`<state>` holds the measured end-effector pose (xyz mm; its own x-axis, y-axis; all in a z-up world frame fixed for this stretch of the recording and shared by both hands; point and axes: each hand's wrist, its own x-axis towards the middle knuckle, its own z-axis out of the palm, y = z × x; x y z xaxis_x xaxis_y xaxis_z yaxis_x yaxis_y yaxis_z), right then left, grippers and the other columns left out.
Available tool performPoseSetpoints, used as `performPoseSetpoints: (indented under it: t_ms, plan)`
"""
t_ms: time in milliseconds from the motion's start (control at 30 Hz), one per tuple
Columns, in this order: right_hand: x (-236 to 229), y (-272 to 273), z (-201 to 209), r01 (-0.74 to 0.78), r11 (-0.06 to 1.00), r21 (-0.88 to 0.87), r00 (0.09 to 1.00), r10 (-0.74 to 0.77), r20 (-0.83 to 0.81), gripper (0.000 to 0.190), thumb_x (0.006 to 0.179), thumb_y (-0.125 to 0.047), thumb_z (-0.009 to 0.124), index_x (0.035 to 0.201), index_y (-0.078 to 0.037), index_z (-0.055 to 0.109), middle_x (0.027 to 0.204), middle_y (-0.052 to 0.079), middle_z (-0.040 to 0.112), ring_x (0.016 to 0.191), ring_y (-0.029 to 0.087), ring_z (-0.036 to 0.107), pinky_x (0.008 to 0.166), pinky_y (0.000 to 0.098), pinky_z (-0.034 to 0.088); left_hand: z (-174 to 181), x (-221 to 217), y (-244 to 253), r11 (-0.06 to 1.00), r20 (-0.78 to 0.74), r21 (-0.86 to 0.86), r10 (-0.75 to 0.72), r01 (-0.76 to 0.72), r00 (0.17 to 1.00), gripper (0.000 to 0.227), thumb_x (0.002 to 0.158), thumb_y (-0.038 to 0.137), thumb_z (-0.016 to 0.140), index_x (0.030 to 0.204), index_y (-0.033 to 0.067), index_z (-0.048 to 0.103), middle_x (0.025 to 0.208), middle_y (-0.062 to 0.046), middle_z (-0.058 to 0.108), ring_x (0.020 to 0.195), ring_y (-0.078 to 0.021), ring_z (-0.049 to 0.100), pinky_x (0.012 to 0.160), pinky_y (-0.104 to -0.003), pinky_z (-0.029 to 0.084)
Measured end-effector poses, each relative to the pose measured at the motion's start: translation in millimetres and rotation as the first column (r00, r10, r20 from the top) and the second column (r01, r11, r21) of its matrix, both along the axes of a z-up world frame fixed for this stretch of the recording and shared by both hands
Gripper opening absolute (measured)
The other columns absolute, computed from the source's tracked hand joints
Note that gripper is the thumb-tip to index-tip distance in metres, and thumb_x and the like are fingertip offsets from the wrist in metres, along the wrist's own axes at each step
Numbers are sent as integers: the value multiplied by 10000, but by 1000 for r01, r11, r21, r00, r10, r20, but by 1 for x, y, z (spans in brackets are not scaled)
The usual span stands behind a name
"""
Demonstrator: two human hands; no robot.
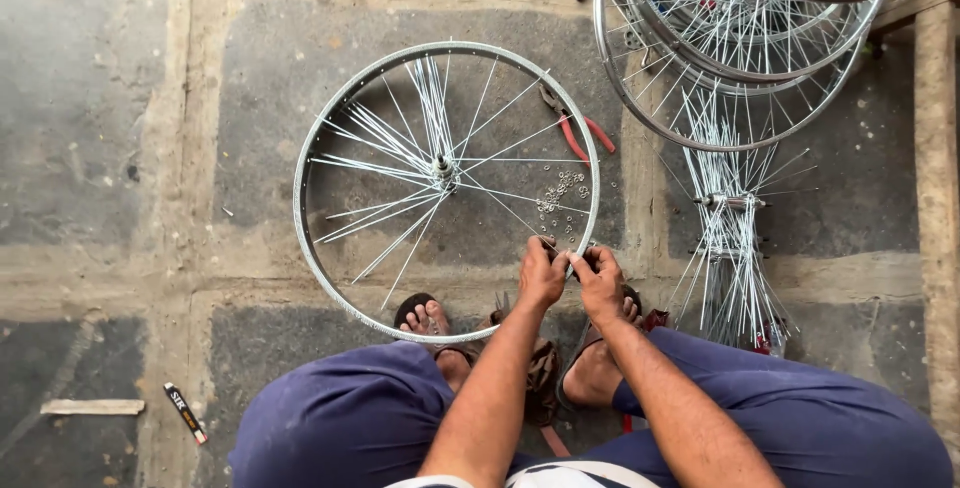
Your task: The person sits on the floor and assembles a bicycle wheel by inserting spokes into the hub and rim, then securing them with nipples. The person uses a hacksaw to cut a spoke to length and continues attaching and tightening spokes around the rim.
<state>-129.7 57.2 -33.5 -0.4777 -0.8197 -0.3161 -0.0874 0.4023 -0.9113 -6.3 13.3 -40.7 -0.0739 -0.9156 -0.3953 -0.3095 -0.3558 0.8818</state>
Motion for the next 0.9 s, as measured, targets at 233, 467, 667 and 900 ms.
performPoseSetpoints:
  t_ms: [233, 467, 667, 900]
  plan:
    - [1, -5, -4, 46, 998, 34, 998, -44, -41, 216, 940, -167, 728, 1064, -15, 637, 926, 16, 674, 825, 99, 613, 733, 257, 515, 12, 10, -8, 992, -158, 118, -28, 47, 987, 428, 895, 196, 776, 1230, 76, 537, 1023, -132, 732, 886, -241, 710, 747, -382, 570]
    - [1, -4, 0, 32, 999, 42, 999, -32, -15, 221, 954, -179, 711, 1086, -23, 626, 955, 21, 664, 861, 107, 604, 767, 258, 514, 21, 12, -10, 985, -235, 168, -1, 42, 972, 465, 872, 250, 774, 1233, 84, 534, 1038, -131, 733, 913, -258, 718, 757, -392, 586]
    - [0, -3, -10, 32, 997, 63, 999, -32, -1, 220, 959, -176, 703, 1101, -30, 621, 962, 28, 667, 866, 118, 609, 773, 263, 515, 11, 10, -7, 998, -45, 41, -56, 58, 997, 429, 911, 265, 781, 1208, 53, 556, 1057, -155, 731, 932, -271, 716, 792, -399, 564]
    - [-19, 3, -47, 45, 998, -47, 999, -44, 4, 250, 968, -148, 725, 1165, -36, 618, 984, 35, 645, 828, 118, 594, 723, 268, 513, 13, 4, -9, 999, -16, -12, -38, 38, 999, 481, 885, 324, 789, 1191, 29, 564, 1054, -208, 708, 965, -377, 692, 834, -468, 544]
